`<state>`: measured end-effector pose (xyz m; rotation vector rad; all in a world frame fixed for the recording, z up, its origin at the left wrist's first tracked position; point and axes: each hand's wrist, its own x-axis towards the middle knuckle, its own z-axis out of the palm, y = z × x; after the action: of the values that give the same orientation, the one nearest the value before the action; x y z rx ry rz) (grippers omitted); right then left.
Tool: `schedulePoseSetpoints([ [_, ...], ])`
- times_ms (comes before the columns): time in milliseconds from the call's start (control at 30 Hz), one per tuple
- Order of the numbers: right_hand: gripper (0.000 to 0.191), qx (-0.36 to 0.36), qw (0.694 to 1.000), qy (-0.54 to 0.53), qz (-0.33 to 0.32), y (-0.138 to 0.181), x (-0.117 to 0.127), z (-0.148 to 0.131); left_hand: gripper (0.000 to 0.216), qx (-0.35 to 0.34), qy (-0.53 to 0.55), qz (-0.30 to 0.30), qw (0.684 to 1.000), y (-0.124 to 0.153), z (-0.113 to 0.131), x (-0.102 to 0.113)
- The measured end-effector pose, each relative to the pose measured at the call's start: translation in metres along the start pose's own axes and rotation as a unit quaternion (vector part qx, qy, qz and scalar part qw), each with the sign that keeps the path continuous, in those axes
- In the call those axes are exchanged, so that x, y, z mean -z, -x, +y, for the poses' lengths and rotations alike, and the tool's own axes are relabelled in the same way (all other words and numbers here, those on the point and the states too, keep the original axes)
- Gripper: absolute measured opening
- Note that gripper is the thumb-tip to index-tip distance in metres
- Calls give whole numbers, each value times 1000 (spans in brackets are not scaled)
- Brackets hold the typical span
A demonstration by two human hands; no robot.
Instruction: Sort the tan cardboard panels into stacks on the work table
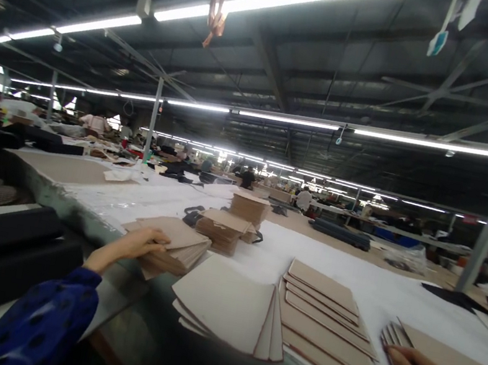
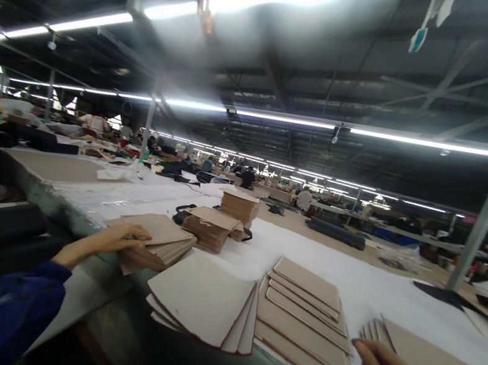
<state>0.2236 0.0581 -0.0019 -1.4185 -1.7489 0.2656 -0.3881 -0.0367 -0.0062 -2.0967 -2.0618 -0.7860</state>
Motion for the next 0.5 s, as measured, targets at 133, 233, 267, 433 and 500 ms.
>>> schedulePoseSetpoints([
  [133,33,8,997,-16,-70,15,-15,-22,40,10,0,147,989,-3,-3,-4],
  [233,41,40,996,-17,-84,15,-25,-24,41,9,-9,274,962,-4,4,-3],
  [267,41,58,995,-11,-77,14,-28,-25,40,3,-11,308,951,-2,10,-1],
  [433,23,307,951,12,38,22,-42,-62,31,-160,-59,431,886,22,84,12],
  [500,16,400,912,-2,92,33,-48,-89,43,-236,-79,446,860,37,122,11],
])
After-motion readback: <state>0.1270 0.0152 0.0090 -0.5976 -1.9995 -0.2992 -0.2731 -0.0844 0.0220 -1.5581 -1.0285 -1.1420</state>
